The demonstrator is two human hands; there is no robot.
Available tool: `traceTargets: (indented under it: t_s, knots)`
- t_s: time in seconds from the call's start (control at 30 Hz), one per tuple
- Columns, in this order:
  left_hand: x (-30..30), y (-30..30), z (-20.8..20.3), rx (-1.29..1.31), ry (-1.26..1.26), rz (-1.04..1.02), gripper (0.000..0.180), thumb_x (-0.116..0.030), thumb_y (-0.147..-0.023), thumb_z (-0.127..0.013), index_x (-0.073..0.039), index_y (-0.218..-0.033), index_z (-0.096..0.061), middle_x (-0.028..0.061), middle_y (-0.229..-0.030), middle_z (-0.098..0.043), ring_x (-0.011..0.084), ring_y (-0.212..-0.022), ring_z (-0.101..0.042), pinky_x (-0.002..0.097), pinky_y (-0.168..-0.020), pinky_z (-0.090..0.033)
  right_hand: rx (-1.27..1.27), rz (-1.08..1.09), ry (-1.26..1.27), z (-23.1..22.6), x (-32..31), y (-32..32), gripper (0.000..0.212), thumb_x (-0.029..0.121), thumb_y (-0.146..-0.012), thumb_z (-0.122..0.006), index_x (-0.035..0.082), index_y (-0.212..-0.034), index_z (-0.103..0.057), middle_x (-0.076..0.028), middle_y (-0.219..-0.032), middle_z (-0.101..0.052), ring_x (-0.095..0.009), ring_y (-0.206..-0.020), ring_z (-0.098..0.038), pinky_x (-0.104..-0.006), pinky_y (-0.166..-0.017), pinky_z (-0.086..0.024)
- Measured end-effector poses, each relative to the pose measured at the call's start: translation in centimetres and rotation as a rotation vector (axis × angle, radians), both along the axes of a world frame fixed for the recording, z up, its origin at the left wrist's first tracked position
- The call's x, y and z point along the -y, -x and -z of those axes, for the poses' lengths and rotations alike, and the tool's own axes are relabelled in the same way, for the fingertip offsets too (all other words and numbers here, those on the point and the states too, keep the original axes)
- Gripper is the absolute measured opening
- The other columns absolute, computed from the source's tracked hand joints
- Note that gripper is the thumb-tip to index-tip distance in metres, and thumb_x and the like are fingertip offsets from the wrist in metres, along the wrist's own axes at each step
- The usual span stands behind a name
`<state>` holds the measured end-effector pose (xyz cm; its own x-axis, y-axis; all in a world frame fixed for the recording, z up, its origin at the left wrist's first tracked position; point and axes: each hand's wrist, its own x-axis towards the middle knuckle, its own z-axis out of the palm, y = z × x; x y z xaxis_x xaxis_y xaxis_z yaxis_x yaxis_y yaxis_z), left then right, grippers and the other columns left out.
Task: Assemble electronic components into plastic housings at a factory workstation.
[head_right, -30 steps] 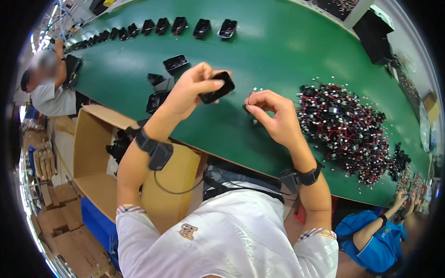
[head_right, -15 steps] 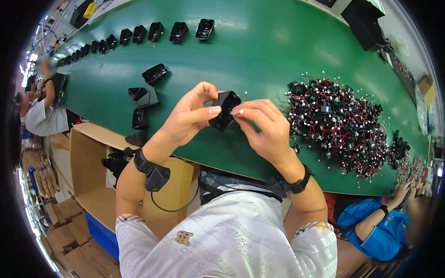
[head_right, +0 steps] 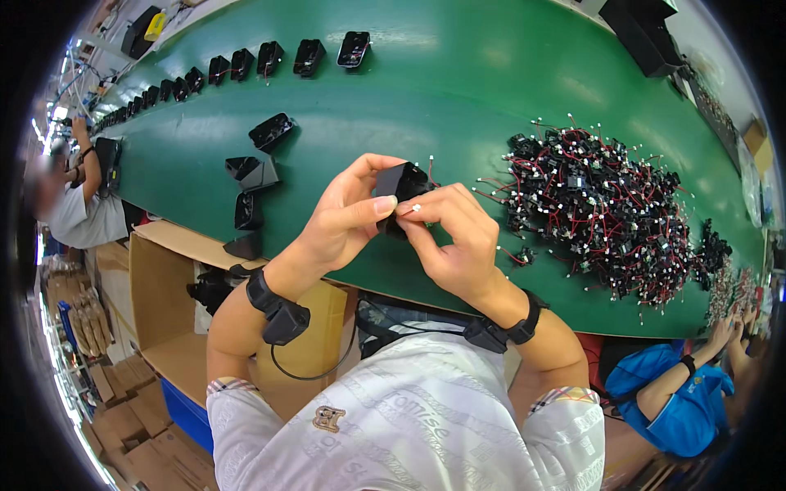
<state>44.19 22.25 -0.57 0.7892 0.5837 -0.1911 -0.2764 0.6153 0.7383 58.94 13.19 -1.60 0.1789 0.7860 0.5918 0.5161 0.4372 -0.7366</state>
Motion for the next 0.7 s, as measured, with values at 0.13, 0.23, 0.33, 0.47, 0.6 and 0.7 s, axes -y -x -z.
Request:
traceTargets:
  t_s: [0.13, 0.23, 0.33, 0.47, 0.6, 0.7]
  knots:
    - [-0.6, 0.3, -0.4, 0.004, -0.014, -0.041, 0.044, -0.006, -0.084, -0.067, -0.002, -0.122, -0.044, 0.0073, -0.108, -0.05, 0.0132, -0.097, -0.055, 0.0271, -0.078, -0.05, 0.135, 0.026, 0.006, -0.9, -0.2, -0.2, 0.021, -0.002, -0.07, -0.07, 0.004, -0.089, -0.064, -0.007, -0.089, -0.068, -0.026, -0.086, -0.06, -0.0346, -0.075, -0.049]
    - [-0.8, 0.3, -0.6, -0.002, -0.023, -0.063, 0.045, -0.006, -0.083, -0.067, -0.002, -0.122, -0.044, 0.0082, -0.109, -0.05, 0.0147, -0.099, -0.056, 0.028, -0.08, -0.051, 0.103, -0.051, 0.077, -1.4, -0.1, -0.3, 0.035, 0.006, -0.066, -0.075, 0.005, -0.099, -0.063, -0.009, -0.103, -0.063, -0.029, -0.099, -0.055, -0.0383, -0.083, -0.047]
    - [-0.1, 0.0, -0.5, 0.014, -0.069, -0.058, 0.045, -0.007, -0.083, -0.068, -0.001, -0.121, -0.044, 0.0092, -0.11, -0.049, 0.016, -0.1, -0.057, 0.0295, -0.083, -0.053, 0.123, -0.039, 0.143, -1.3, 0.1, -0.2, 0.038, 0.008, -0.064, -0.077, 0.005, -0.099, -0.063, -0.012, -0.11, -0.057, -0.03, -0.101, -0.054, -0.0381, -0.084, -0.047]
    - [0.2, 0.0, -0.4, -0.094, -0.238, -0.083, 0.044, -0.01, -0.086, -0.067, 0.001, -0.121, -0.043, 0.0109, -0.11, -0.051, 0.0154, -0.099, -0.056, 0.0307, -0.083, -0.053, -0.109, -0.133, 0.257, -1.0, 0.1, -1.1, 0.036, 0.011, -0.064, -0.08, 0.008, -0.097, -0.065, -0.014, -0.121, -0.049, -0.028, -0.113, -0.05, -0.036, -0.089, -0.047]
    - [-0.3, 0.2, -0.9, -0.256, -0.734, -0.167, 0.032, -0.017, -0.091, -0.061, 0.0, -0.118, -0.054, 0.0137, -0.111, -0.055, 0.0196, -0.098, -0.058, 0.031, -0.083, -0.051, -0.804, -0.416, 0.386, 0.0, -0.1, -1.7, 0.022, 0.005, -0.073, -0.077, 0.005, -0.092, -0.066, -0.012, -0.132, -0.045, -0.021, -0.11, -0.053, -0.034, -0.092, -0.045]
    - [-1.3, 0.0, -0.3, -0.35, -1.217, -0.276, 0.033, -0.021, -0.092, -0.059, -0.002, -0.118, -0.059, 0.0146, -0.112, -0.057, 0.0258, -0.096, -0.06, 0.033, -0.084, -0.05, -1.029, -0.473, 0.505, -0.1, 0.1, -2.4, 0.016, 0.003, -0.078, -0.072, 0.005, -0.093, -0.066, -0.008, -0.13, -0.048, -0.017, -0.109, -0.052, -0.0315, -0.093, -0.043]
